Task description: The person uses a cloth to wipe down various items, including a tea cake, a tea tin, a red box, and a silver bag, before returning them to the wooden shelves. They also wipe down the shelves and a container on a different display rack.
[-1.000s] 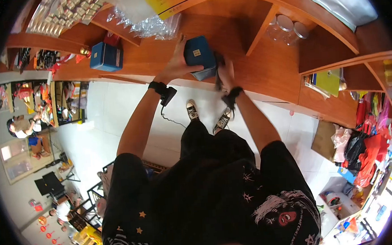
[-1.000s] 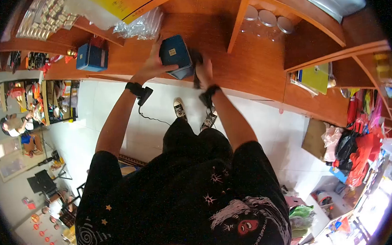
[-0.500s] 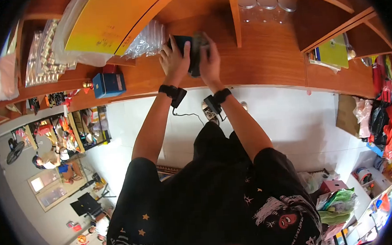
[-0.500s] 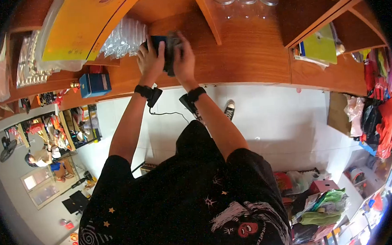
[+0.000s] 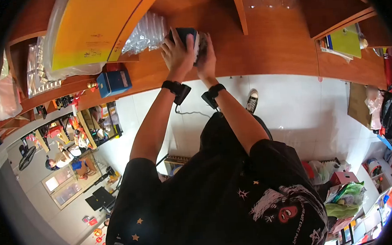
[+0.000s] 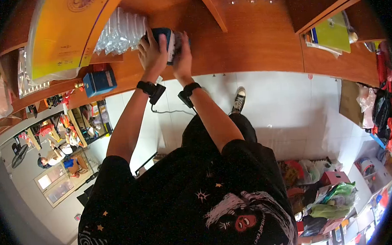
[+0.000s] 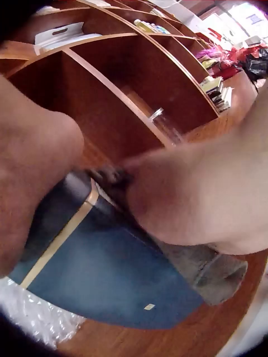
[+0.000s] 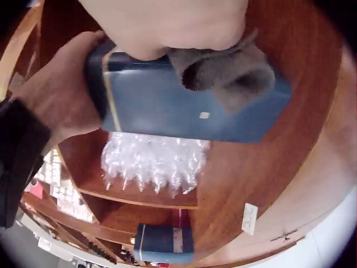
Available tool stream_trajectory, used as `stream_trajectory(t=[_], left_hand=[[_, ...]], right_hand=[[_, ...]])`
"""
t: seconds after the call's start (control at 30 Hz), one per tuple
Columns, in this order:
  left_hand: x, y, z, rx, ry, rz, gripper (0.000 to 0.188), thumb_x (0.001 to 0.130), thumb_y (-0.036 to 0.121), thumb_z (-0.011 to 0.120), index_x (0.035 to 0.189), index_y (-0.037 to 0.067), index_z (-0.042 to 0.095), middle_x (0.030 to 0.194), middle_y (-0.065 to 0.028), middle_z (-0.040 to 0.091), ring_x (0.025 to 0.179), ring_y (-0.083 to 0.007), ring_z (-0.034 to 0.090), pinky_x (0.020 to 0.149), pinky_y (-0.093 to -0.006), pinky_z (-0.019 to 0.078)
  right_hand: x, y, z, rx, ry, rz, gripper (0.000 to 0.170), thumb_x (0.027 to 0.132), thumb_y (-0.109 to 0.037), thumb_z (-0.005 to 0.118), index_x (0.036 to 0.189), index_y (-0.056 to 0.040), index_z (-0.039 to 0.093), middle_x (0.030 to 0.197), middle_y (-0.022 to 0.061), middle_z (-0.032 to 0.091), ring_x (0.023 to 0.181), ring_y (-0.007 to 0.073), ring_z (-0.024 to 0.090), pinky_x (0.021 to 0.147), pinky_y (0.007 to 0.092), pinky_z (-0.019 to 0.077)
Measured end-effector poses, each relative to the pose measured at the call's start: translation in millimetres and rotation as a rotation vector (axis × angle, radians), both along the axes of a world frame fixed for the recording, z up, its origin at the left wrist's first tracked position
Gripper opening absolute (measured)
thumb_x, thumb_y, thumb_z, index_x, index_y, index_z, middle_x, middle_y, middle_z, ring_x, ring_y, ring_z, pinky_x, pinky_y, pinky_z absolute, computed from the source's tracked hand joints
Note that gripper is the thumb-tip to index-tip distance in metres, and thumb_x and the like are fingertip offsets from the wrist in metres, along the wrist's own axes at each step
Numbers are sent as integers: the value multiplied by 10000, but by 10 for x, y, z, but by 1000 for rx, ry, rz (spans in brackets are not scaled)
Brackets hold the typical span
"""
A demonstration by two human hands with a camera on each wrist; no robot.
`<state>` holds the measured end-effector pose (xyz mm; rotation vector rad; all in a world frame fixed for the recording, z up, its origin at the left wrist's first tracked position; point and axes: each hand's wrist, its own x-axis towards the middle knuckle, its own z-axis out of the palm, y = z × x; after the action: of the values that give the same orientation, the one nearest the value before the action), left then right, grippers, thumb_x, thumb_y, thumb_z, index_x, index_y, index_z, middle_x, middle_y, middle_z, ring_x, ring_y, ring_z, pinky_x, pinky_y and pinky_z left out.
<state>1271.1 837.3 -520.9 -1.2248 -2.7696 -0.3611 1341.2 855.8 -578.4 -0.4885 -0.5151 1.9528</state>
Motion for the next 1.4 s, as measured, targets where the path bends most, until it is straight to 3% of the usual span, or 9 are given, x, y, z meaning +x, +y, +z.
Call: stream_trajectory(t=[0.1, 0.17, 0.3, 0.57, 0.77, 0.97, 1.17, 1.27, 1.4], left_hand=[[27, -54, 153, -83, 21, -123, 1027, 778, 600, 700, 1516, 38, 261, 1429, -270, 369, 1315, -472, 363, 1088, -564, 303], [-230, -184, 175, -88, -19, -320, 1059, 740, 543, 756, 1519, 40, 246, 1427, -265, 370, 1315, -468, 365, 1087, -557, 308], [-311, -368, 395, -208, -169, -722, 1131, 654, 414, 858, 1523, 49, 231, 1422, -236, 382, 1310, -440, 382, 1086, -531, 322], [-239, -381, 350, -140, -139, -630, 1122, 671, 426, 858, 1534, 80, 230, 1439, -219, 402, 1314, -415, 404, 1082, -540, 317], [-296, -297, 259, -161, -40, -633, 1056, 687, 420, 833, 1502, 43, 278, 1357, -186, 458, 1213, -394, 462, 1026, -512, 372], [-266, -326, 278, -20, -92, -599, 1005, 688, 446, 829, 1470, 52, 337, 1297, -183, 492, 1188, -399, 480, 1016, -503, 381], [-73, -652, 467, 331, -446, -510, 971, 709, 161, 882, 1472, 4, 302, 1389, -177, 450, 1278, -269, 470, 1059, -389, 409], [233, -991, 857, 596, -883, -256, 784, 784, 104, 814, 1419, -16, 371, 1272, -129, 558, 1157, -203, 563, 973, -337, 480], [562, -1312, 1036, 956, -1252, 107, 510, 877, 110, 699, 1324, -9, 484, 1179, -114, 629, 1058, -193, 631, 918, -319, 518]], right_hand=[[138, -19, -529, 316, -855, -19, 434, 973, -5, 411, 1405, -10, 447, 1362, 225, 555, 1247, 267, 568, 1026, 378, 443], [509, 147, -398, 367, -955, 250, 418, 963, 7, 400, 1371, -2, 489, 1316, 222, 588, 1215, 251, 587, 1021, 385, 443], [553, 483, -2, 237, -374, 75, 352, 965, -13, 420, 1287, 5, 561, 1236, 164, 650, 1184, 240, 590, 989, 328, 445], [591, 226, -693, 410, -723, 405, 410, 965, -13, 448, 1372, -16, 500, 1278, 199, 625, 1159, 292, 621, 1009, 352, 455], [418, -138, -119, 628, -585, -101, 570, 892, 93, 433, 1453, -4, 402, 1431, 241, 499, 1350, 330, 477, 1099, 370, 381], [619, -84, -712, 448, -1011, 220, 365, 943, -5, 386, 1284, 43, 507, 1123, 306, 643, 1062, 430, 638, 886, 426, 500], [1127, 109, -891, 491, -843, 156, 402, 980, -3, 439, 1381, 2, 456, 1277, 128, 614, 1082, 263, 632, 937, 368, 509], [1418, 258, -188, -176, -238, 330, 263, 974, -1, 465, 1211, 29, 575, 1135, 127, 661, 1052, 234, 634, 931, 312, 488], [1373, 35, 74, 437, -727, 428, 310, 936, 56, 443, 1215, 61, 578, 1111, 157, 662, 1061, 200, 616, 941, 301, 457]])
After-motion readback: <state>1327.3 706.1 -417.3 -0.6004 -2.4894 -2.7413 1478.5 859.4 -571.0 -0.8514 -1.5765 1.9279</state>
